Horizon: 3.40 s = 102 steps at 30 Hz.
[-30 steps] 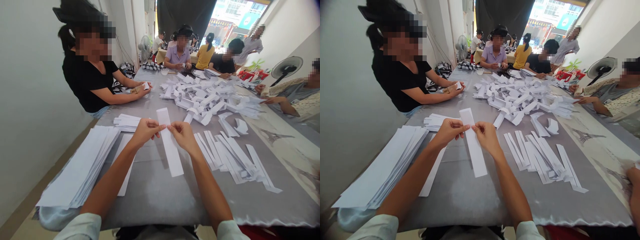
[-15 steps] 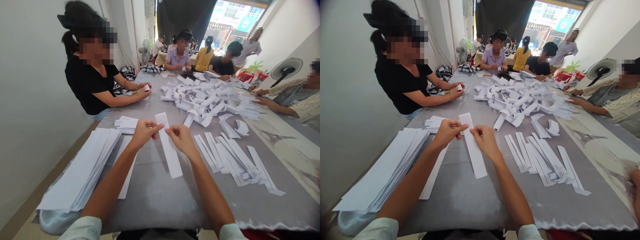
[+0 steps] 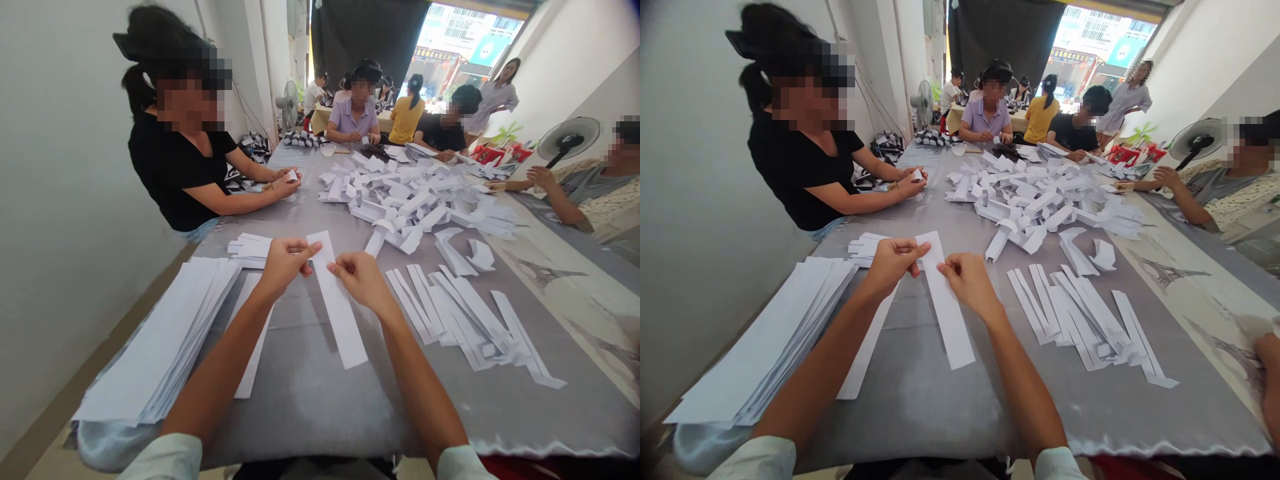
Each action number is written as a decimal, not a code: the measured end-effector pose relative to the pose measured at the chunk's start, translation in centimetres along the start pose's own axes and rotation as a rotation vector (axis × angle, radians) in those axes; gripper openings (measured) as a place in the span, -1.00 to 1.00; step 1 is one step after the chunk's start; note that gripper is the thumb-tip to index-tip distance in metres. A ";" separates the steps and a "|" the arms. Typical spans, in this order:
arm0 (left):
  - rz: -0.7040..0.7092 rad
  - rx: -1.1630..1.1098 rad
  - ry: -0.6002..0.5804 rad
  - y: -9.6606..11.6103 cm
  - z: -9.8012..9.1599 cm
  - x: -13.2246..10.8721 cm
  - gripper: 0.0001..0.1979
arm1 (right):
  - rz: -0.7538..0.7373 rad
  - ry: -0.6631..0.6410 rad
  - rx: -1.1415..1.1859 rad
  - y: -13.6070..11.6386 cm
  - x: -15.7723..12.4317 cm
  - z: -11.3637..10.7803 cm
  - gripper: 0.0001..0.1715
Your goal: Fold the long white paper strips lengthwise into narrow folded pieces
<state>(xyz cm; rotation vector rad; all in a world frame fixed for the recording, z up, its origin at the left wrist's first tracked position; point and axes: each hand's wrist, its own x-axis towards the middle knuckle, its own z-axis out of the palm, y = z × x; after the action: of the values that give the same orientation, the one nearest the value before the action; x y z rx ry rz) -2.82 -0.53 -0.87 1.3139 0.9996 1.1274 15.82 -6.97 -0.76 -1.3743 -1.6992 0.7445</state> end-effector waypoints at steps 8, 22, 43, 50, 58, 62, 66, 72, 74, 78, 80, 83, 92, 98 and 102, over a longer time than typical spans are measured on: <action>0.047 0.006 0.006 -0.2 0.1 0.0 -0.46 | 0.011 -0.100 0.025 0.3 -0.1 0.0 -0.48; 0.026 0.063 -0.041 0.1 0.5 -0.3 -0.55 | 0.054 -0.029 0.106 0.2 -0.4 0.3 -0.41; 0.051 0.070 -0.231 0.5 0.7 -1.1 -0.52 | 0.053 0.168 0.257 -0.7 -0.4 0.5 -0.47; 0.006 0.078 -0.227 0.1 0.9 -1.0 -0.43 | 0.025 0.303 0.175 -0.5 -0.2 0.3 -0.54; 0.106 0.165 -0.272 -0.1 1.5 -1.5 -0.19 | 0.007 0.386 0.108 -0.7 0.0 0.6 -0.59; 0.182 0.224 -0.346 0.3 1.8 -2.0 -0.35 | -0.026 0.384 0.096 -0.7 -0.1 0.9 -0.61; 0.163 0.196 -0.299 0.4 1.7 -2.0 -0.29 | -0.013 0.361 0.172 -0.5 -0.2 1.0 -0.61; 0.166 0.243 -0.234 0.1 1.8 -1.8 -0.05 | -0.073 0.443 0.016 -0.4 0.0 0.8 -0.63; 0.159 0.227 -0.244 -0.2 2.0 -1.7 -0.07 | -0.111 0.468 -0.032 -0.3 0.1 0.6 -0.63; 0.134 0.151 -0.279 -0.6 2.1 -1.4 -0.13 | -0.128 0.440 0.017 -0.1 0.3 0.4 -0.61; 0.097 0.079 -0.301 -0.6 2.1 -1.4 -0.16 | -0.129 0.424 0.039 0.0 0.4 0.2 -0.59; 0.021 -0.033 -0.282 -0.3 2.1 -1.6 -0.11 | -0.136 0.406 0.029 0.2 0.5 -0.1 -0.60; 0.051 -0.121 -0.200 0.4 2.5 -1.7 0.12 | -0.114 0.282 -0.006 0.4 0.5 -0.5 -0.73; 0.175 0.049 -0.073 0.3 3.0 -1.9 -0.30 | -0.097 0.255 -0.170 0.1 0.1 -0.7 -0.81; 0.203 0.210 0.079 0.3 3.2 -1.9 -0.63 | -0.086 0.241 -0.220 0.0 0.1 -0.6 -0.78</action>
<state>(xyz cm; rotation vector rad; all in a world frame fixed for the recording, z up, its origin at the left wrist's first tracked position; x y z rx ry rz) -0.04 -3.06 -0.57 1.5774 1.0840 1.2617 16.36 -6.92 -0.47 -1.4639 -1.6719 0.3346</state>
